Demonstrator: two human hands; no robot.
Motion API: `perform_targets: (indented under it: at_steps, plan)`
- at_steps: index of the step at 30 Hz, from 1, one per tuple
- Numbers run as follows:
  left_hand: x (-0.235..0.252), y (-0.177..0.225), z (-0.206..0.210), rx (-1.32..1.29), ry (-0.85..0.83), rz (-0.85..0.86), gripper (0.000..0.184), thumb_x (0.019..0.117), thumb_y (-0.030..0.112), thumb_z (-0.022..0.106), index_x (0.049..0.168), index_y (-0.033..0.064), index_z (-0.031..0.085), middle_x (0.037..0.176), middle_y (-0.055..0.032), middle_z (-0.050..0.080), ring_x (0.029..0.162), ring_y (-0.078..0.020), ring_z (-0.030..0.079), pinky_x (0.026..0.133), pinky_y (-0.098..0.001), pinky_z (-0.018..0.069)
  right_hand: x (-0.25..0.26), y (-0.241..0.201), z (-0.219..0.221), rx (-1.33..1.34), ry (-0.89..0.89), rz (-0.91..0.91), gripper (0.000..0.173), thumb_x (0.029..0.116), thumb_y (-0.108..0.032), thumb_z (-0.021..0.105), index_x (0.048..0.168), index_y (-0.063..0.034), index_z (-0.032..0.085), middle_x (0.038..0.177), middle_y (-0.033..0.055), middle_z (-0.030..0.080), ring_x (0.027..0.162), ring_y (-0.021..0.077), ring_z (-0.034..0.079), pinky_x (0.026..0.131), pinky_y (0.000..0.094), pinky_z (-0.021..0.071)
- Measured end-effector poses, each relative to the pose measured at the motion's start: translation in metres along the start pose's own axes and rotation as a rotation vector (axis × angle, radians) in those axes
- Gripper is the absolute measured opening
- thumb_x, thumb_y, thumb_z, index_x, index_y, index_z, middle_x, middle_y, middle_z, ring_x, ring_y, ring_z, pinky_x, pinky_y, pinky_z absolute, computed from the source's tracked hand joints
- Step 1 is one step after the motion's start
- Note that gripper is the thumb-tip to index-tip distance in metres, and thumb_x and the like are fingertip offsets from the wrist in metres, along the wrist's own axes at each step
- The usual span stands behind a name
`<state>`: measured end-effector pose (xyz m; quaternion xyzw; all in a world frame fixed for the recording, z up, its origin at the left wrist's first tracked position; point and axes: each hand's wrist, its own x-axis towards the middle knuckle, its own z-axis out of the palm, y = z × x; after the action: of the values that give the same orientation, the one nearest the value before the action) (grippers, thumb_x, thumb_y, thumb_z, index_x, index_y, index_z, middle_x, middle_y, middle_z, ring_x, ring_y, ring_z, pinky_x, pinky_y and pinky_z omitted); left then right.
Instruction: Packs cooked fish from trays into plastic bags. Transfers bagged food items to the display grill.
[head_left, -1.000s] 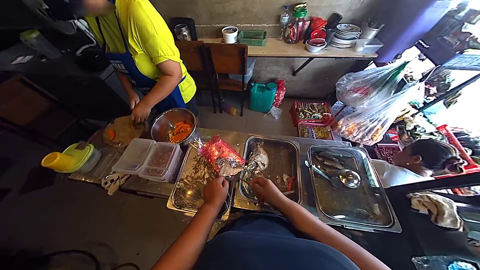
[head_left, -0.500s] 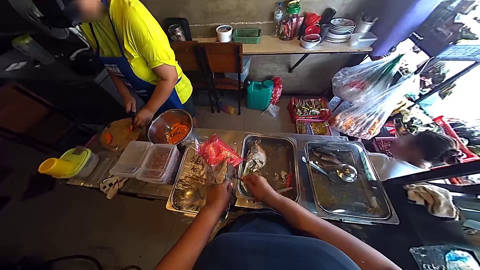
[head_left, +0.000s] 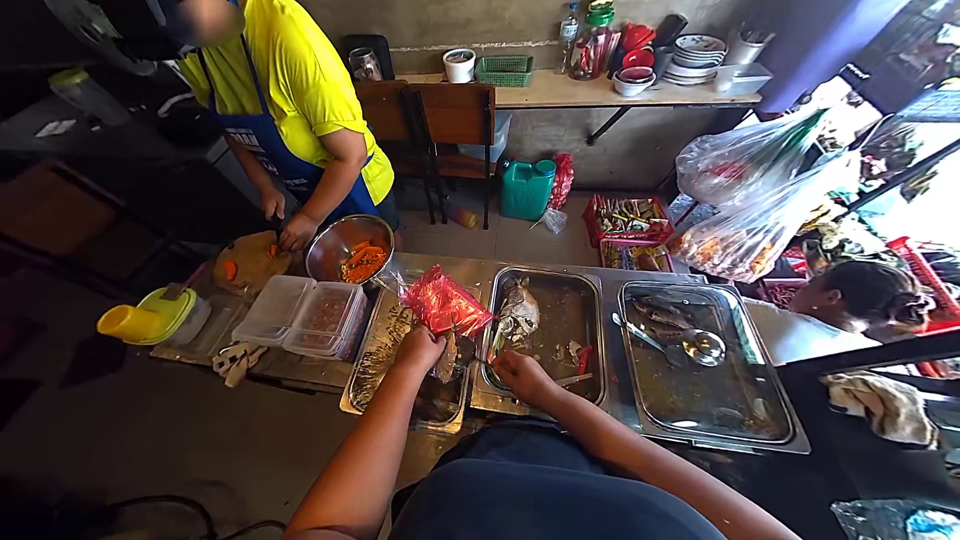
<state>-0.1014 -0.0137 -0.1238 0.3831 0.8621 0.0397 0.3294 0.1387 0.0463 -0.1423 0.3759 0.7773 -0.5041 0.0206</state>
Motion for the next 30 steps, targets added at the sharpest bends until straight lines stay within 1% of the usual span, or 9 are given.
perform_targets:
  at_steps: [3,7,11,15,21,24,26,28,30]
  plan:
    - [0.002,0.007,0.004,0.037,-0.017,-0.006,0.042,0.097,0.03,0.064,0.127,0.0001,0.065,0.136,-0.0208,0.061,0.132,-0.0341,0.056,0.11,-0.0537,0.0448,0.002,0.005,0.002,0.027,-0.004,-0.003,0.031,0.1074,-0.024,0.05,0.127,-0.0049,0.063,0.086,0.0093,0.062,0.07,0.0192,0.058,0.07,0.0386,0.0511]
    - [0.002,0.013,0.003,0.036,-0.016,0.003,0.037,0.0959,0.015,0.062,0.13,0.0017,0.065,0.137,-0.0197,0.061,0.132,-0.0333,0.056,0.111,-0.0528,0.0444,0.002,0.005,0.005,0.013,0.0,-0.03,0.03,0.1062,-0.021,0.05,0.127,-0.0055,0.064,0.087,0.0088,0.062,0.073,0.0187,0.057,0.073,0.0378,0.0501]
    - [-0.01,0.02,-0.008,0.028,0.01,0.142,0.038,0.1043,0.012,0.049,0.142,0.0076,0.054,0.134,-0.0182,0.063,0.129,-0.0324,0.059,0.11,-0.0516,0.0448,0.0,0.008,0.003,0.055,0.014,-0.069,0.029,0.1057,-0.023,0.051,0.125,-0.0064,0.065,0.083,0.0066,0.061,0.071,0.016,0.056,0.071,0.0358,0.0492]
    - [-0.034,0.035,-0.027,-0.003,0.062,0.275,0.04,0.107,0.012,0.046,0.147,0.0081,0.046,0.129,-0.018,0.063,0.123,-0.0318,0.061,0.108,-0.0496,0.0465,-0.012,0.011,-0.004,0.124,0.053,-0.122,0.029,0.1065,-0.026,0.053,0.125,-0.0066,0.065,0.08,0.0046,0.062,0.067,0.012,0.055,0.068,0.0318,0.0494]
    - [-0.071,0.059,-0.058,-0.229,0.275,0.43,0.04,0.1073,0.013,0.048,0.145,-0.0002,0.042,0.12,-0.0184,0.064,0.115,-0.0281,0.064,0.104,-0.044,0.0497,-0.056,-0.017,-0.042,-0.034,0.305,-0.288,0.031,0.1045,-0.028,0.053,0.121,-0.007,0.069,0.075,0.0041,0.062,0.065,0.0145,0.057,0.066,0.0344,0.0516]
    - [-0.057,0.064,-0.061,-0.38,0.334,0.519,0.037,0.1062,0.01,0.051,0.141,0.0001,0.042,0.114,-0.0174,0.064,0.109,-0.0265,0.065,0.098,-0.0437,0.0527,-0.079,-0.036,-0.072,-0.152,0.359,-0.217,0.031,0.1035,-0.029,0.053,0.12,-0.01,0.071,0.076,0.0038,0.063,0.067,0.0166,0.058,0.067,0.0376,0.0519]
    - [-0.047,0.069,-0.057,-0.419,0.314,0.575,0.036,0.1058,0.009,0.052,0.14,0.0011,0.043,0.111,-0.0151,0.064,0.106,-0.0242,0.065,0.097,-0.0417,0.053,-0.089,-0.038,-0.087,-0.154,0.365,-0.152,0.03,0.1036,-0.028,0.053,0.12,-0.0113,0.072,0.075,0.0018,0.06,0.066,0.0146,0.056,0.066,0.0358,0.0498]
    - [-0.047,0.08,-0.054,-0.438,0.287,0.643,0.033,0.1061,0.009,0.05,0.137,0.0011,0.045,0.109,-0.0133,0.063,0.104,-0.0202,0.064,0.096,-0.0373,0.0528,-0.097,-0.029,-0.101,-0.059,0.416,-0.128,0.028,0.1023,-0.026,0.055,0.117,-0.0098,0.072,0.073,-0.0005,0.058,0.063,0.0099,0.052,0.062,0.0308,0.048]
    - [-0.048,0.089,-0.05,-0.461,0.277,0.684,0.031,0.1063,0.008,0.049,0.136,0.0008,0.045,0.108,-0.0124,0.062,0.102,-0.0179,0.064,0.095,-0.0348,0.0532,-0.11,-0.015,-0.111,0.065,0.438,-0.074,0.026,0.1032,-0.024,0.055,0.118,-0.0081,0.07,0.075,-0.0001,0.061,0.062,0.0079,0.055,0.062,0.0287,0.0491]
